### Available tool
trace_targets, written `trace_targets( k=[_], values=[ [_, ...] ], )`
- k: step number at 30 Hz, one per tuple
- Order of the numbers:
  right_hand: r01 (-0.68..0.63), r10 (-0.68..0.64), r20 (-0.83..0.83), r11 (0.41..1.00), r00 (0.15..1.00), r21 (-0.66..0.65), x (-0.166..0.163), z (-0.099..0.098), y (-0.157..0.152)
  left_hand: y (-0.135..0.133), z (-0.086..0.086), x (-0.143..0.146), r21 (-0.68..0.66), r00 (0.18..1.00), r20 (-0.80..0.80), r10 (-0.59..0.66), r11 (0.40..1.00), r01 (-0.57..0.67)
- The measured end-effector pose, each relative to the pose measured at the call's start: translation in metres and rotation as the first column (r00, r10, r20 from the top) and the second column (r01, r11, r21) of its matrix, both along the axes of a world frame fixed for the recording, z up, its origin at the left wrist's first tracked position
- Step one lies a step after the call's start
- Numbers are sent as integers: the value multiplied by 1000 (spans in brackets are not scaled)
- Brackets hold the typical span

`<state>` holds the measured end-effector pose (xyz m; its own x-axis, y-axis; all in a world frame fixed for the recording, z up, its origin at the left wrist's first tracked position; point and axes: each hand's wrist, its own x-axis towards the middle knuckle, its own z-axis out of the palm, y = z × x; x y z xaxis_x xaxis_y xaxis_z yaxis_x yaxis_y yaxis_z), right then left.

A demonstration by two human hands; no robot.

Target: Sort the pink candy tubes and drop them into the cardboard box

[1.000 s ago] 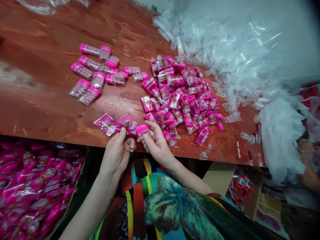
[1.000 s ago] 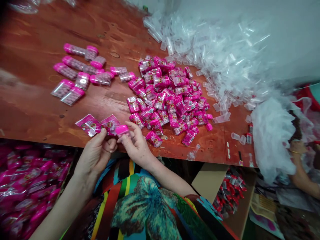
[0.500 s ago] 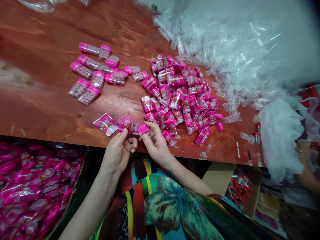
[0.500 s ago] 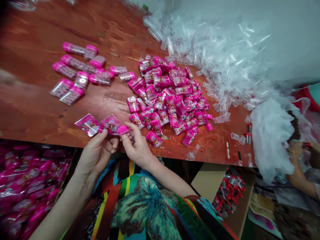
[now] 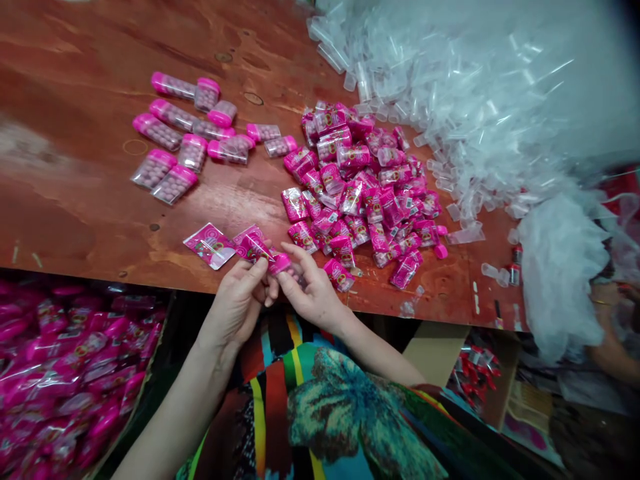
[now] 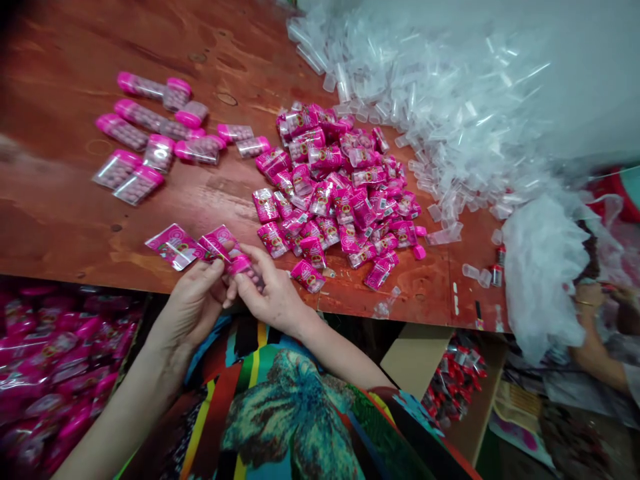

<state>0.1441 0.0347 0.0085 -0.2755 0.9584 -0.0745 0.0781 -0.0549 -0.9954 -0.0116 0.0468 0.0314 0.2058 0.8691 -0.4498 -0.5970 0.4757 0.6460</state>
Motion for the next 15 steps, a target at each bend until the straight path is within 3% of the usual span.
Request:
trace_targets(
  k=[5, 7, 12, 15],
  values=[
    [-53, 27, -179, 988, 984, -147, 0, 3, 3, -2, -1, -1, -8, 999, 30, -38, 999, 39],
    [-78, 47, -209, 987, 977, -144, 1, 5, 4, -2, -2, -2, -5, 998, 48, -50, 999, 50],
    [-219, 213, -99, 974, 972, -53, 8, 8, 7, -1, -2, -2, -33, 998, 26, -50, 998, 51],
    [-168, 166, -40, 983, 985, -67, 9, 8, 7, 0, -1, 0, -43, 999, 20, -48, 998, 49]
  ],
)
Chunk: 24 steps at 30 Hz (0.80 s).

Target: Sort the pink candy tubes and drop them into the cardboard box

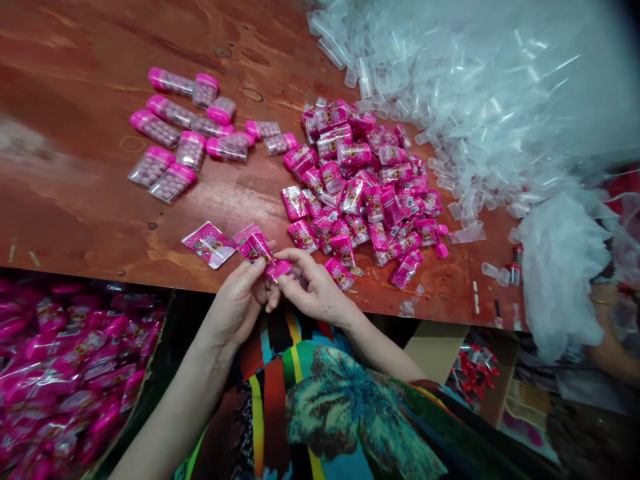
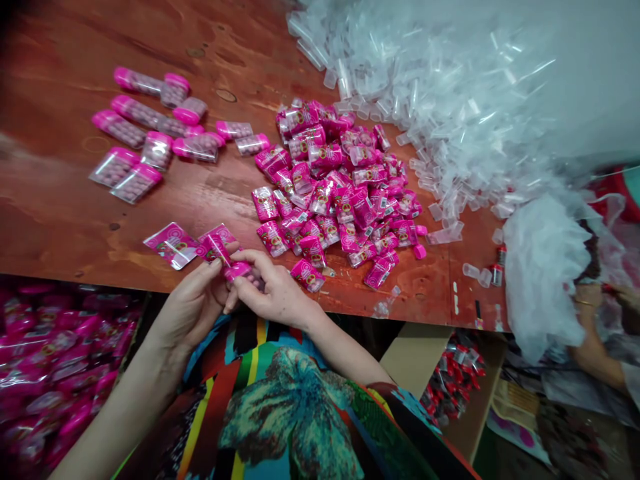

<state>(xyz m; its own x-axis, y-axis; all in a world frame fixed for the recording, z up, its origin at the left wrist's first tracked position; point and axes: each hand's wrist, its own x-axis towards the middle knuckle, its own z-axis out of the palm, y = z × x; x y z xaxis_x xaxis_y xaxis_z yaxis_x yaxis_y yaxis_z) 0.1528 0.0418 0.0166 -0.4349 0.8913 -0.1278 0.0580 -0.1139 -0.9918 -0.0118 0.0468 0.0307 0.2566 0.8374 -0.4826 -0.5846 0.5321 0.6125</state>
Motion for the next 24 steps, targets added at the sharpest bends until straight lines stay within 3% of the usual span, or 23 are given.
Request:
trace_targets(
  k=[3, 8, 13, 16, 19, 24],
  values=[
    [36, -35, 40, 999, 999, -16, 0, -1, -1, 2, 0, 0, 1, 1000, -12, 10, 1000, -10],
    [43, -43, 92, 999, 995, 6, 2, -4, -4, 3, -3, -7, -5, 978, -131, 163, 986, -165],
    [183, -189, 98, 981, 977, 68, 2, -6, -4, 2, -2, -10, -29, 955, -211, 210, 975, -221],
    [236, -260, 135, 957, 956, 171, 4, -2, -1, 2, 0, -8, -16, 950, -210, 230, 971, -238],
    [202, -264, 163, 925, 951, 322, 4, 4, 2, 0, 1, -6, -2, 953, -202, 226, 973, -231],
    [174, -251, 170, 912, 953, 373, -1, 6, -1, -4, 0, -4, 1, 957, -196, 213, 976, -217]
  ],
)
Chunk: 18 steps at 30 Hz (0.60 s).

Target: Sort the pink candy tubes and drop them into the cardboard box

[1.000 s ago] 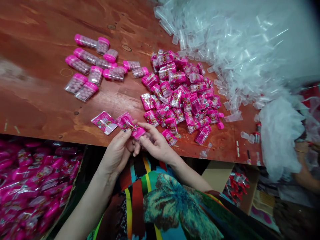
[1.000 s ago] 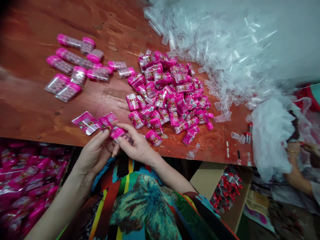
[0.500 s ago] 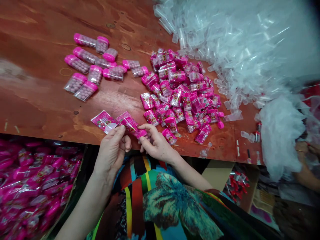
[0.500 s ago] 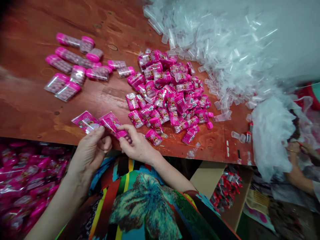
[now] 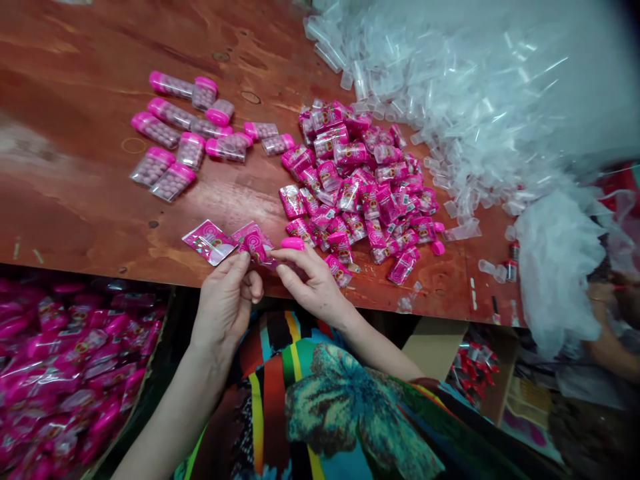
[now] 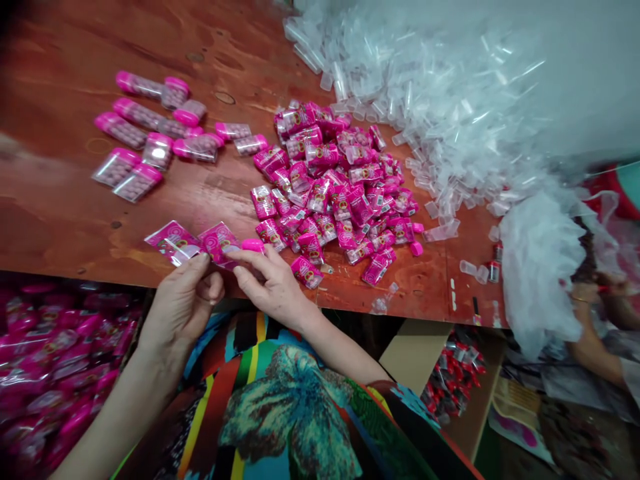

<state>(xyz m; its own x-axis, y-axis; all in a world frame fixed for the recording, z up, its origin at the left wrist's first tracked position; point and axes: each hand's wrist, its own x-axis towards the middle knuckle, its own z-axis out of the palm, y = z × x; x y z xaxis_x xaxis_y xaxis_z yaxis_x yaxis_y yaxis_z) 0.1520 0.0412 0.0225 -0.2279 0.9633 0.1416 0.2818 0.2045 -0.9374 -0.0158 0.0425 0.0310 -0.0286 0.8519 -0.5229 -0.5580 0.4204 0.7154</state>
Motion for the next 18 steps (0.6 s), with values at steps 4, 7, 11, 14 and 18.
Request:
trace_targets(
  k=[4, 7, 11, 14, 18],
  values=[
    [34, -39, 59, 996, 997, 79, -2, -6, -3, -4, 1, 3, 10, 1000, -27, -1, 1000, 1],
    [77, -90, 86, 986, 992, 147, -2, -9, -4, -7, 3, 6, 25, 998, -49, 27, 999, -26],
    [238, -239, -105, 971, 965, -20, -7, -17, -7, -11, 5, 10, 26, 998, -37, 53, 998, -52],
    [229, -350, -302, 899, 886, -372, -14, -26, -10, -12, 4, 13, 19, 998, -36, 54, 998, -53],
    [177, -313, -309, 900, 898, -399, -16, -33, -10, -11, 0, 14, -8, 997, -56, 55, 998, -55]
  ],
)
